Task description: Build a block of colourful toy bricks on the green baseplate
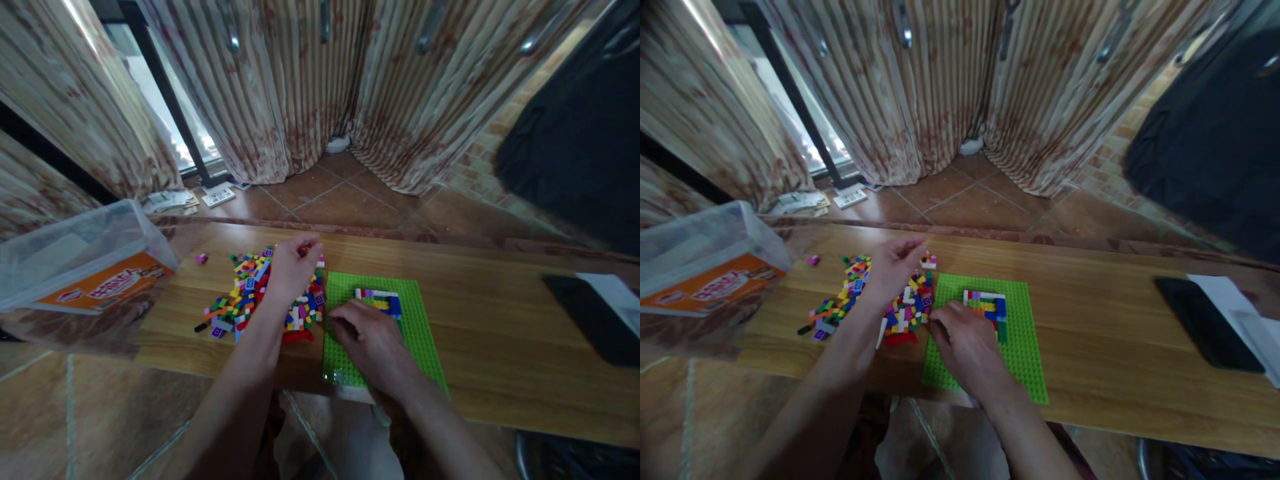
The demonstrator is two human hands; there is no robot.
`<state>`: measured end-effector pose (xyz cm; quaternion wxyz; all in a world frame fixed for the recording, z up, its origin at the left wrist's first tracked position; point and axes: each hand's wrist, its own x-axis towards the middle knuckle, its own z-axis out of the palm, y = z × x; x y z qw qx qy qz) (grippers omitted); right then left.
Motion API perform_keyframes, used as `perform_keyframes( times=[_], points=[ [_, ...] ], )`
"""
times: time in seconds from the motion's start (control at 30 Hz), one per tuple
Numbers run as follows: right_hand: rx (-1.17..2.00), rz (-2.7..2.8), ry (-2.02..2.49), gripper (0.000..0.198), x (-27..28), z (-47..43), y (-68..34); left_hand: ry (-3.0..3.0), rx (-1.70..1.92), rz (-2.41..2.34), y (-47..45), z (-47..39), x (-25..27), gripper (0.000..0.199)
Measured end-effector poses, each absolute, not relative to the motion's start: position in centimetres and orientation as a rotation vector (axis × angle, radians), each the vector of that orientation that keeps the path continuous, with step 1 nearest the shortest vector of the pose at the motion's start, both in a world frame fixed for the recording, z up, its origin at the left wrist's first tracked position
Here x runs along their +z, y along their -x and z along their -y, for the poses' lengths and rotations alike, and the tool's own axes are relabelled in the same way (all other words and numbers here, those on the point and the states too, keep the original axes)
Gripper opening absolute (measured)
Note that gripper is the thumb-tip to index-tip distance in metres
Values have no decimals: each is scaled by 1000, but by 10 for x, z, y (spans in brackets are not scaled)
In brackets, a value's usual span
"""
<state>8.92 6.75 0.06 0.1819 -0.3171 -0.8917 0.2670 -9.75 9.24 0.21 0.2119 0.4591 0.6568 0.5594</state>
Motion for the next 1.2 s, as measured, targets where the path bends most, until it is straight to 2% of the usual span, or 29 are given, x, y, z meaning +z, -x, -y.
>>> perform_keyframes(
  times=[0.17,0.47,0.57,0.83,1.2],
  points=[
    [629,2625,938,17,-4,-68,-68,-919,1815,-1760,121,-85,16,22],
    [590,2617,965,16,-9,-66,-51,-709,1998,-1692,147,-62,32,14],
    [572,2537,956,17,-12,-66,-46,-689,1992,-1698,152,-59,31,17],
    [413,2548,917,42,-22,-73,-28,-709,1939,-1698,151,-58,28,13],
    [496,2449,914,30,-35,-78,-18,-815,1878,-1477,150,-50,36,17]
  ],
)
